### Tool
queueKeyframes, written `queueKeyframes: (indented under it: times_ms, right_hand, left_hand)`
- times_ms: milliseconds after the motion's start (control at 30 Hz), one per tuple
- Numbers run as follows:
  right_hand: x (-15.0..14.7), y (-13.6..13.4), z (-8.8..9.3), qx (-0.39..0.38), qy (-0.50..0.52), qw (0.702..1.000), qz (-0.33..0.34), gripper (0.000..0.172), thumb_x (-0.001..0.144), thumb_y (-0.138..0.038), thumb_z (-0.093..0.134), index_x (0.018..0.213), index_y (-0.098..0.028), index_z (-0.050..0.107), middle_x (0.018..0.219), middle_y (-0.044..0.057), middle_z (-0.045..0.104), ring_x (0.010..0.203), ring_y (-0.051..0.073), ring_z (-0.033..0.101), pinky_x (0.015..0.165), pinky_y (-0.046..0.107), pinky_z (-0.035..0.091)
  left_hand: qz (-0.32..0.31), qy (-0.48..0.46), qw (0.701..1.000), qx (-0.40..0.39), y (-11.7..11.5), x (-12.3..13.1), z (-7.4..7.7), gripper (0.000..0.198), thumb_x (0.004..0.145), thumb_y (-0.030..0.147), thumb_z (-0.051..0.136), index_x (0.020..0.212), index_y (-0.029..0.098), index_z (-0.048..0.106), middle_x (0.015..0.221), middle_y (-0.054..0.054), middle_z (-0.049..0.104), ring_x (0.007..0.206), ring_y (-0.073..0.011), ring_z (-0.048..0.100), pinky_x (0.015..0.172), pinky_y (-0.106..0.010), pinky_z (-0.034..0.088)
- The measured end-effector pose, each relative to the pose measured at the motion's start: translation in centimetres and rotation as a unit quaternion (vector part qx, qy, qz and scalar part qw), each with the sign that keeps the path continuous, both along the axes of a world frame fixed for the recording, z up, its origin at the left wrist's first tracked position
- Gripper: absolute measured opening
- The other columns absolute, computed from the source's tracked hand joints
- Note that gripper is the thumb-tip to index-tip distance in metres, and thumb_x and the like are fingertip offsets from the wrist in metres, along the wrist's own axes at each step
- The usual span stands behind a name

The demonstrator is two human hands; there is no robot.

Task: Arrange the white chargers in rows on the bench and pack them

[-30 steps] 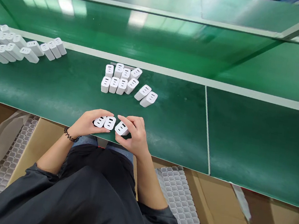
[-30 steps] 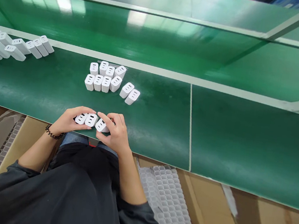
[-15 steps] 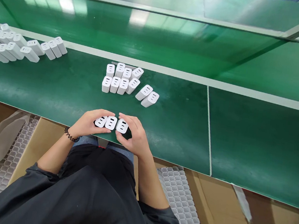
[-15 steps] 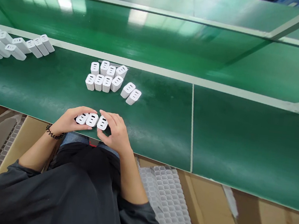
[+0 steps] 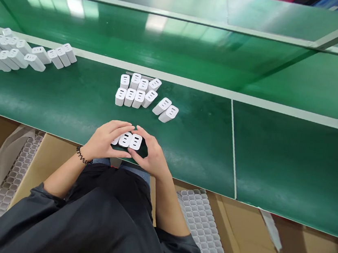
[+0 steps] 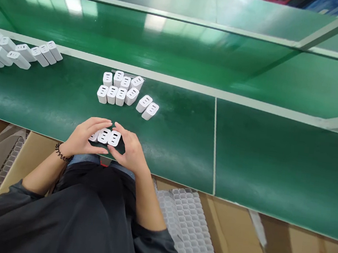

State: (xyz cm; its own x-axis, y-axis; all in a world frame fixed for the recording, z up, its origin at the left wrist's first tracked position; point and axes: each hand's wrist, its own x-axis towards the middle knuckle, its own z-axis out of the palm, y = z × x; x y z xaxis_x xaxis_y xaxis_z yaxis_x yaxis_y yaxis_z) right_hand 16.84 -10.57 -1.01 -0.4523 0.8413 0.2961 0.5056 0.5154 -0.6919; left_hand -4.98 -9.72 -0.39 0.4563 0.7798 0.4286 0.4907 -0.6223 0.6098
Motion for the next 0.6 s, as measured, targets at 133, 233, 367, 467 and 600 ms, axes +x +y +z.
queueKeyframes:
  times_ms: [133, 233, 367, 467, 600]
  right_hand:
    - [0.1, 0.1, -0.4, 0.01, 0.012, 1.0, 0.008, 0.078, 0.089, -0.033, 0.067, 0.155, -0.024, 0.024, 0.142, 0.015, 0.055, 0.124, 0.028, 0.06, 0.102, 0.047, 0.053]
    - [0.2, 0.2, -0.7, 0.007, 0.017, 1.0, 0.024, 0.08, 0.089, -0.029, 0.064, 0.156, -0.024, 0.02, 0.146, 0.017, 0.051, 0.132, 0.028, 0.053, 0.107, 0.049, 0.051]
    - [0.1, 0.0, -0.8, -0.001, 0.026, 0.999, 0.04, 0.08, 0.088, -0.026, 0.064, 0.155, -0.023, 0.022, 0.144, 0.017, 0.05, 0.133, 0.027, 0.052, 0.109, 0.047, 0.049]
    - [0.6, -0.1, 0.4, -0.006, 0.012, 0.997, 0.07, 0.078, 0.086, -0.02, 0.059, 0.155, -0.023, 0.023, 0.149, 0.016, 0.045, 0.137, 0.027, 0.048, 0.111, 0.048, 0.047]
    - [3.2, 1.8, 3.4, 0.023, 0.005, 1.0, 0.001, 0.063, 0.088, -0.016, 0.051, 0.148, -0.027, 0.037, 0.148, 0.013, 0.046, 0.138, 0.027, 0.047, 0.112, 0.053, 0.045]
  left_hand:
    - [0.016, 0.084, 0.995, 0.057, -0.1, 1.8, 0.7, 0.057, 0.088, 0.06, 0.062, 0.128, 0.019, 0.058, 0.124, -0.013, 0.066, 0.11, -0.0266, 0.064, 0.09, -0.04, 0.053]
    - [0.013, 0.142, 0.986, 0.081, 0.1, 2.3, 0.8, 0.05, 0.093, 0.059, 0.055, 0.122, 0.019, 0.063, 0.118, -0.012, 0.069, 0.099, -0.0243, 0.067, 0.079, -0.036, 0.051]
    - [0.008, 0.164, 0.98, 0.11, 0.3, 2.0, 0.4, 0.05, 0.092, 0.058, 0.057, 0.121, 0.018, 0.063, 0.11, -0.011, 0.071, 0.091, -0.0234, 0.066, 0.075, -0.035, 0.048]
    - [0.008, 0.164, 0.981, 0.101, 0.2, 1.9, 0.0, 0.05, 0.091, 0.059, 0.058, 0.118, 0.018, 0.065, 0.105, -0.01, 0.073, 0.089, -0.0233, 0.066, 0.076, -0.035, 0.048]
    - [0.014, 0.143, 0.985, 0.097, 0.1, 2.0, -0.3, 0.048, 0.09, 0.057, 0.063, 0.119, 0.019, 0.064, 0.105, -0.008, 0.074, 0.088, -0.0212, 0.067, 0.076, -0.034, 0.048]
